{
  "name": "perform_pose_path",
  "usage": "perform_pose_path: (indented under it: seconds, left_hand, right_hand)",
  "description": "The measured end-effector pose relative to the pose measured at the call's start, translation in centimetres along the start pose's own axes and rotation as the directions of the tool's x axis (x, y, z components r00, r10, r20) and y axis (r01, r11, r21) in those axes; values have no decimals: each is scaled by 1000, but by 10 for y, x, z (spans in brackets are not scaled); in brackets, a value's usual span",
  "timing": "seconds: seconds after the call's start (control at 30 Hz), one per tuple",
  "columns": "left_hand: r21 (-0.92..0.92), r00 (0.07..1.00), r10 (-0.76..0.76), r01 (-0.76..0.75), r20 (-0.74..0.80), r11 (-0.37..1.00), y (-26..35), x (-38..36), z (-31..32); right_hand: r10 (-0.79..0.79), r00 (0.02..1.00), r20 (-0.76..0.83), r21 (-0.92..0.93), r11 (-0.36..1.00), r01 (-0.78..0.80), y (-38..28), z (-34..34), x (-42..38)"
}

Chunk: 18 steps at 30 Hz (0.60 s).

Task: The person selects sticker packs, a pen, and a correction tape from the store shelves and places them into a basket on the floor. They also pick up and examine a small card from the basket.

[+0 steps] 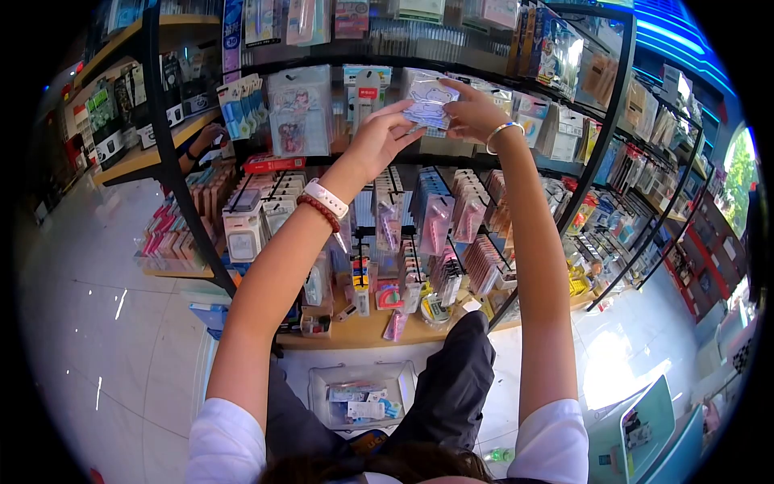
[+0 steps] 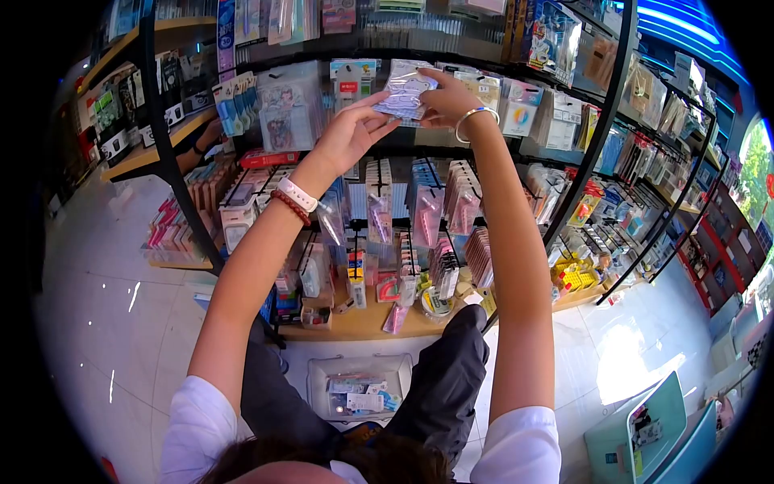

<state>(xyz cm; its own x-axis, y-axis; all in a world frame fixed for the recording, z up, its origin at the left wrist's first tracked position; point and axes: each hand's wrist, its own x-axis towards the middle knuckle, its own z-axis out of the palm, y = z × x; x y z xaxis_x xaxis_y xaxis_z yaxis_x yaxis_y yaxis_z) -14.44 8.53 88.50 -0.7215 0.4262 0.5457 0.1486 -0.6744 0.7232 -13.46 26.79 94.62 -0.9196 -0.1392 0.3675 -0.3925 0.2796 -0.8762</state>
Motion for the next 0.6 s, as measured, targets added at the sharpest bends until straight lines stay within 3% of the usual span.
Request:
perform_pose_path:
  seconds: [0.13, 0.23, 0.3, 0.33, 0.4, 0.6]
  left_hand:
    - [-49, 1000, 15, -16, -17, 999, -5, 2, -5]
    - [-33, 1000, 8, -9, -14, 999, -12, 0, -5]
    - [-9, 1000, 5, -5, -7, 1000, -16, -2, -3]
    - [1, 1000, -18, 18, -23, 1000, -16, -4, 0]
    - [15, 998, -45, 46, -42, 999, -19, -8, 5]
    - [-7, 997, -71, 71, -36, 997, -22, -5, -3]
  right_hand:
    - [-8, 1000, -24, -29, 1000, 8, -1, 6, -2]
    - [-132, 982, -133, -125, 985, 115, 18, 12, 9]
    - [-299, 910, -286, -383, 906, 178, 30, 16, 16]
    - [-298, 911, -285, -381, 907, 178, 34, 20, 16]
    - [-519, 772, -368, -641, 743, 193, 43, 27, 16]
    - [-497, 801, -334, -665, 727, 174, 59, 29, 33]
